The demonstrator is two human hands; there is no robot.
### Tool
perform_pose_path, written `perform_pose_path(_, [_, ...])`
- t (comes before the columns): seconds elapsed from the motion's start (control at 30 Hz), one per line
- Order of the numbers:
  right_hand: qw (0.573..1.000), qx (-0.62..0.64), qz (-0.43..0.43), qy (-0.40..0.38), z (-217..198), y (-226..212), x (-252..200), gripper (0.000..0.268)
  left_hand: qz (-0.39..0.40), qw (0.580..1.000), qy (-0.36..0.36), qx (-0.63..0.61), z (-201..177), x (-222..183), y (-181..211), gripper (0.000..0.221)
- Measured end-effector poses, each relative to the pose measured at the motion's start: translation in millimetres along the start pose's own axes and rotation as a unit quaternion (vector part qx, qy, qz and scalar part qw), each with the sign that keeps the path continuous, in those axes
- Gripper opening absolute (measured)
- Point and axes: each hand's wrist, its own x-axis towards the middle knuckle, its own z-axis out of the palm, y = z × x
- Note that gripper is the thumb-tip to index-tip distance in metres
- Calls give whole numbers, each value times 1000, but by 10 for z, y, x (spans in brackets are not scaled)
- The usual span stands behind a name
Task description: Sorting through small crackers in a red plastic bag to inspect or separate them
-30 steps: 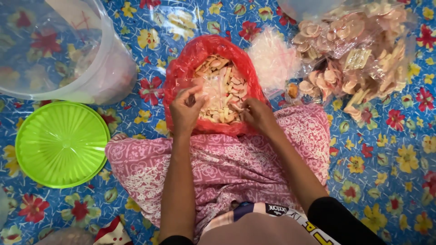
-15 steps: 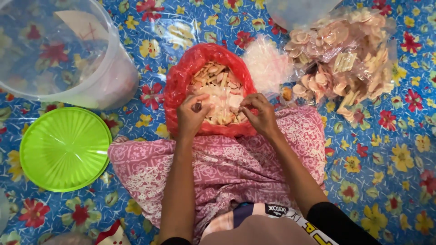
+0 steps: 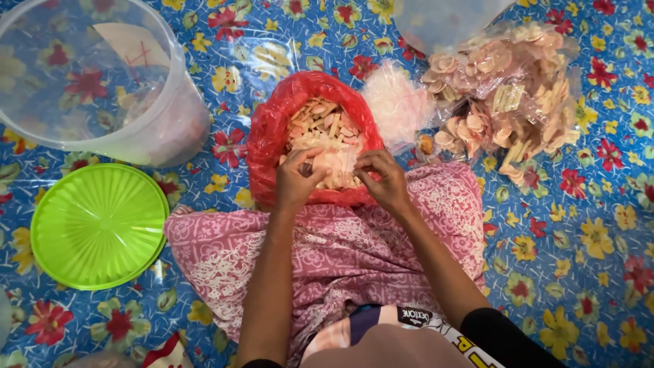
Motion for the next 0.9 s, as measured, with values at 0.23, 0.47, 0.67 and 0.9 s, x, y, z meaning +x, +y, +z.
perform_pose_path(0.23, [993,107,40,21,162,224,-101,15,-13,1000,-10,10,9,-17,147,50])
perform_pose_path(0.47, [961,201,162,103,338,185,-104,34,14,999,-13,31,68,9,104,51])
perform_pose_path(0.67, [948,195,209,142,308,270,-83,33,13,999,-31,23,93,20,214,54])
perform_pose_path(0.9, [927,246,245,139,158,644,-54,43,-70,994,16,-81,50,73,454,38])
